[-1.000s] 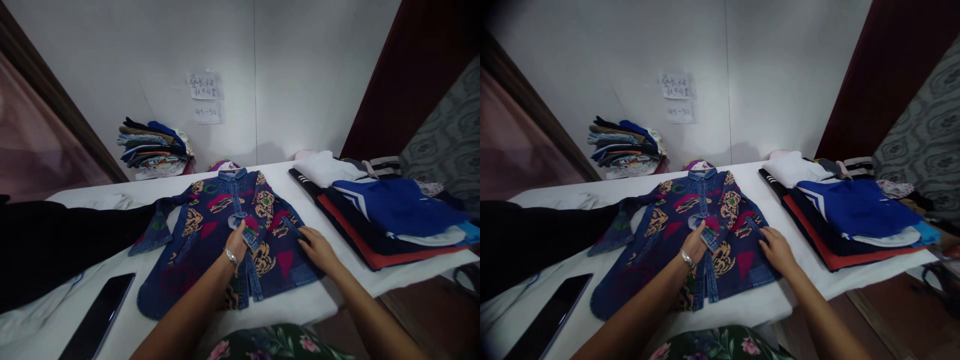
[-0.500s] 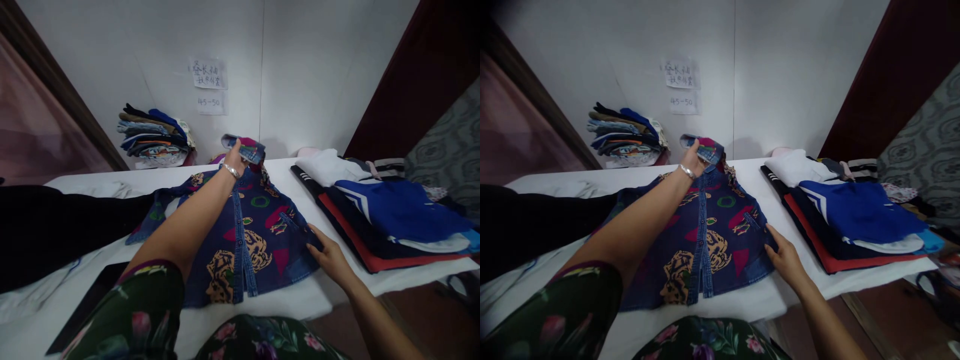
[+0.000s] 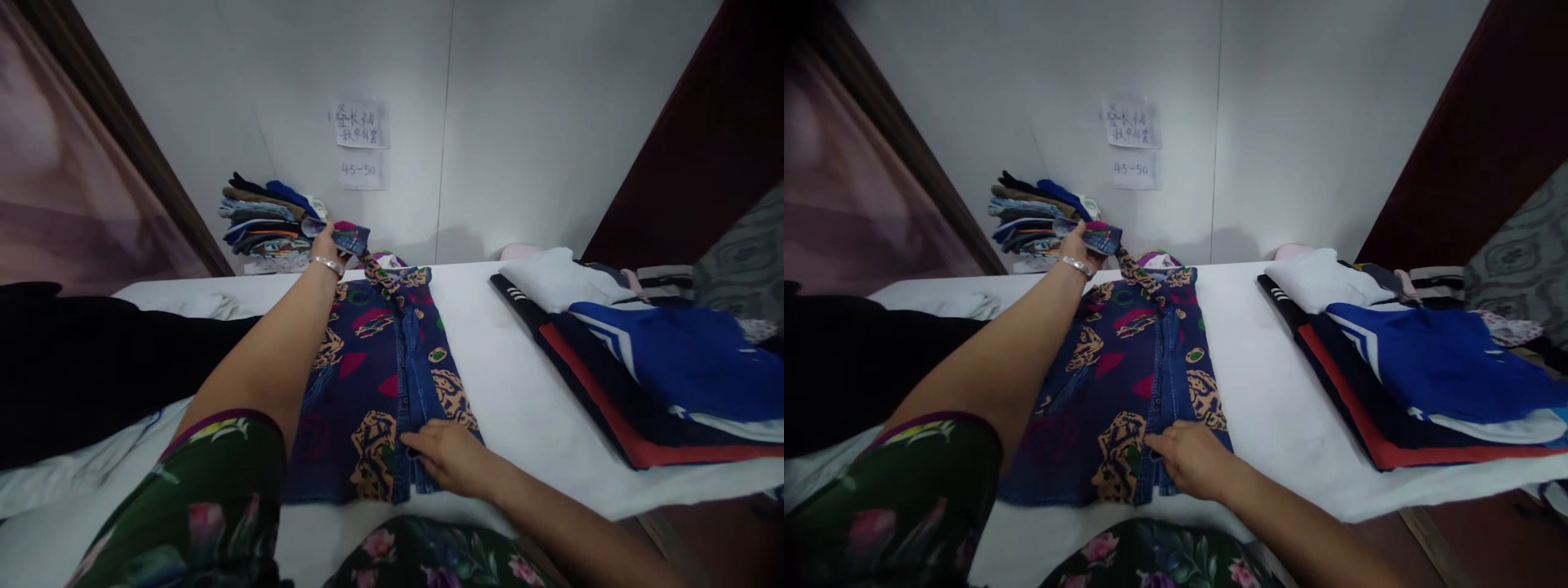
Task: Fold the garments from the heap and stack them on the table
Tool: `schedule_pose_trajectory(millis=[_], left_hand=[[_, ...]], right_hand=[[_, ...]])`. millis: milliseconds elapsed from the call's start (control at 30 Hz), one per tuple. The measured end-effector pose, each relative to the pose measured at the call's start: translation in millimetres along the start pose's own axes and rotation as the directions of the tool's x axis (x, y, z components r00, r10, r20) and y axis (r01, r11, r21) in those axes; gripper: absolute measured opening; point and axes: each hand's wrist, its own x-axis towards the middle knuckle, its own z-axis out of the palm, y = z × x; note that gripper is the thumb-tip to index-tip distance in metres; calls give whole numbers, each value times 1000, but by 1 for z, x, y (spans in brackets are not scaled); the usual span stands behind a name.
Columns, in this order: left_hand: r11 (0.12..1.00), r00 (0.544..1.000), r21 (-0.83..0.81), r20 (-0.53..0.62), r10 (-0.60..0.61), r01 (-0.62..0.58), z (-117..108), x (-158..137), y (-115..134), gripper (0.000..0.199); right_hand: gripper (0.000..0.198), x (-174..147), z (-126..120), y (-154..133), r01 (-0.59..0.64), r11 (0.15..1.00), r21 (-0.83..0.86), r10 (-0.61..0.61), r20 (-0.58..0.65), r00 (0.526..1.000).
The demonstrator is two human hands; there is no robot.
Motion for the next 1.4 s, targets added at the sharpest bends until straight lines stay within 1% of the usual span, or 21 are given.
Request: schedule_pose_trajectory(millis=[100,200,267,333,367,400,467,567,633,667,700,767,800,833,867,933,967,1033,1100,1233,1400], left_hand=[[999,993,7,-104,-48,49,-24,-5,-2,18],[997,987,16,-146,-68,71,-40,-13,-4,10],[997,988,24,-141,-66,70,-47,-18,-5,7],[997,993,63,-109,-44,51,-49,-24,-3,6],[995,996,94,-82,-21,29,-48,-27,-2,7],[992,999,129,-44,11,-5,-47,-31,0,9],[973,995,212,60,84,-95,-41,-43,4,13],[890,952,395,281,120,-229,-26,-72,11,21],[776,888,529,451,84,-342,-15,-103,8,21],[702,837,572,544,62,-424,-11,-122,2,19],[613,770,595,637,35,-520,-9,-142,-7,17],[413,582,556,810,-76,-721,-13,-184,-36,24],[328,507,529,848,-155,-783,-19,-204,-55,25],[270,444,503,860,-252,-821,-27,-222,-75,25],[227,409,489,854,-322,-842,-37,-237,-95,25],[171,372,477,824,-426,-862,-57,-257,-130,25],[138,380,482,810,-446,-865,-65,-262,-144,26],[97,395,486,798,-455,-869,-78,-266,-160,27],[86,410,487,808,-423,-869,-85,-265,-163,28],[98,433,505,812,-391,-858,-88,-269,-157,32],[122,445,544,778,-443,-830,-92,-274,-163,37]], right_hand=[[40,7,10,-2,37,993,113,-40,29,999],[32,7,6,9,90,955,282,-66,-92,994],[31,7,-1,25,78,948,310,4,-256,967],[34,8,-3,45,-15,966,259,119,-390,913],[36,10,-2,55,-79,972,223,166,-407,898],[40,11,1,64,-149,972,182,210,-380,901],[50,14,10,77,-273,959,81,285,-238,929],[56,15,25,82,-371,929,-23,369,-59,928],[56,14,30,83,-374,927,-6,374,-41,927],[57,13,31,83,-366,930,32,367,-45,929],[56,13,30,85,-358,929,91,364,-59,930],[51,13,27,91,-339,895,289,385,-118,915],[47,14,25,96,-326,844,426,424,-158,892],[43,15,22,102,-306,760,573,486,-188,854],[38,16,18,108,-274,646,713,562,-201,802],[30,20,10,120,-178,370,912,697,-146,702],[27,23,5,125,-133,239,962,736,-90,671],[21,30,-3,135,-78,44,996,758,17,652],[13,40,-10,142,-74,-34,997,755,74,651],[2,73,-23,157,-102,-3,995,755,69,652],[7,129,-41,188,-112,46,993,764,37,644]])
